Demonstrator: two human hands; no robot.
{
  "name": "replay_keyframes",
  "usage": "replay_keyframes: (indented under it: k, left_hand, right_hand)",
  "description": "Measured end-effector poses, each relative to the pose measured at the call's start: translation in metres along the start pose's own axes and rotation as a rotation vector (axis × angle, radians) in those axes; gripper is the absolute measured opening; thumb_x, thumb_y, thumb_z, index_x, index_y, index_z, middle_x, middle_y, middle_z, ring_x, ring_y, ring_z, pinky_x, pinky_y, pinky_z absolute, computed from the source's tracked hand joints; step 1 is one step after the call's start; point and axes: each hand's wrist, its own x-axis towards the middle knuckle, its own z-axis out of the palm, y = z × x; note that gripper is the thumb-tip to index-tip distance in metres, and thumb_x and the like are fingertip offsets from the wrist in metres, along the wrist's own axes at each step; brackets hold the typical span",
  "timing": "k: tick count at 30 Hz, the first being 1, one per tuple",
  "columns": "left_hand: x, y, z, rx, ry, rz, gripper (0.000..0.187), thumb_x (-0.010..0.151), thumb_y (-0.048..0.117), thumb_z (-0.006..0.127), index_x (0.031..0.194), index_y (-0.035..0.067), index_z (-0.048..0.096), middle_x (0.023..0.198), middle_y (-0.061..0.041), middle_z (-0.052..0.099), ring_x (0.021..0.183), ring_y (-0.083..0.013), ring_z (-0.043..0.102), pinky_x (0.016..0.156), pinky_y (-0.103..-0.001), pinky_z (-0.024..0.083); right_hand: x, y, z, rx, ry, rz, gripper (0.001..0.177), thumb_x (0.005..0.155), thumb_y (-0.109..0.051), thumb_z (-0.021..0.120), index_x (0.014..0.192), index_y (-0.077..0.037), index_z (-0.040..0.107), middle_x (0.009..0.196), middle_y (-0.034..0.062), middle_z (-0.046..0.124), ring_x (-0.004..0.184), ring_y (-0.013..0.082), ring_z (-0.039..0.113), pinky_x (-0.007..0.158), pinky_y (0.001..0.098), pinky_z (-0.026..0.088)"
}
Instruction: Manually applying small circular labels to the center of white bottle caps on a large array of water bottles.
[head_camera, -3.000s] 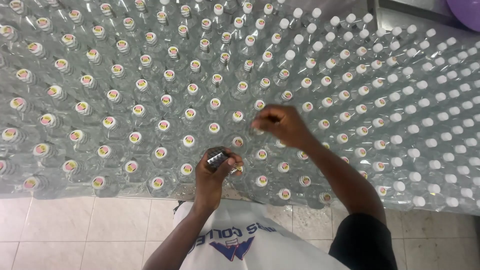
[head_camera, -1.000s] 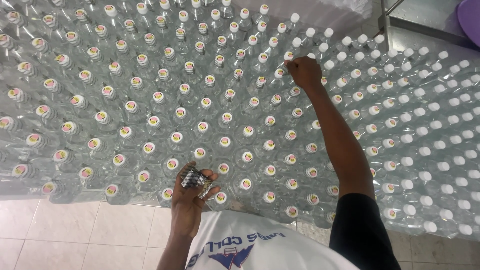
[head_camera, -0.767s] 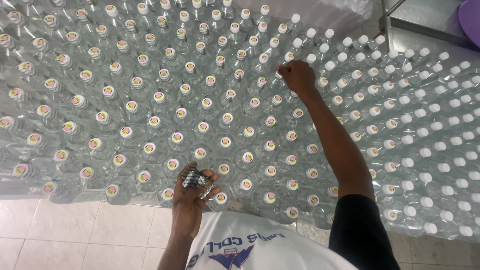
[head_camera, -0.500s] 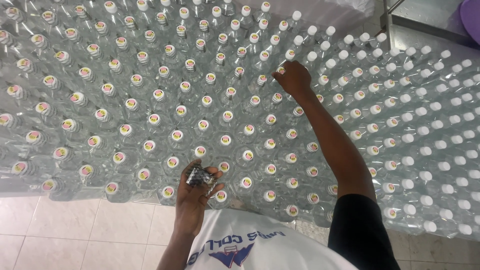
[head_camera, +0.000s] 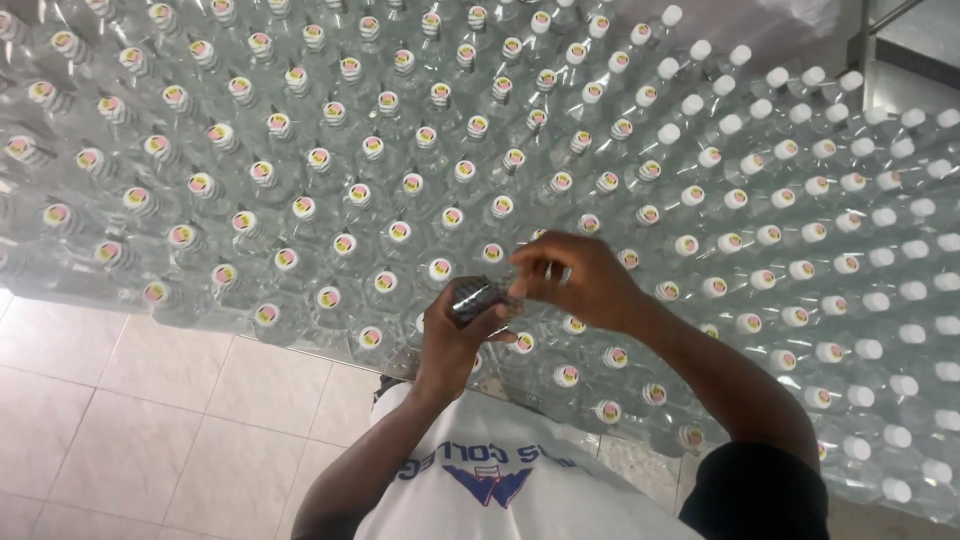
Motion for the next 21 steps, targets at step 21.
replay_keyframes:
  k: [21]
  left_hand:
    - [-0.014,0.016,-0.014,0.028,0.199,-0.063,0.019,0.093,0.006,0.078,0.11,0.002,0.07,0.107,-0.021,0.085,0.098,-0.0349,0.084,0.064,-0.04,0.067]
  right_hand:
    - [0.121,0.185,-0.166,-0.455,0.514,0.108,0.068,0.114,-0.044,0.08,0.064,-0.013,0.046,0.06,-0.0045,0.037,0.064,0.0072,0.037,0.063,0.032,0.031]
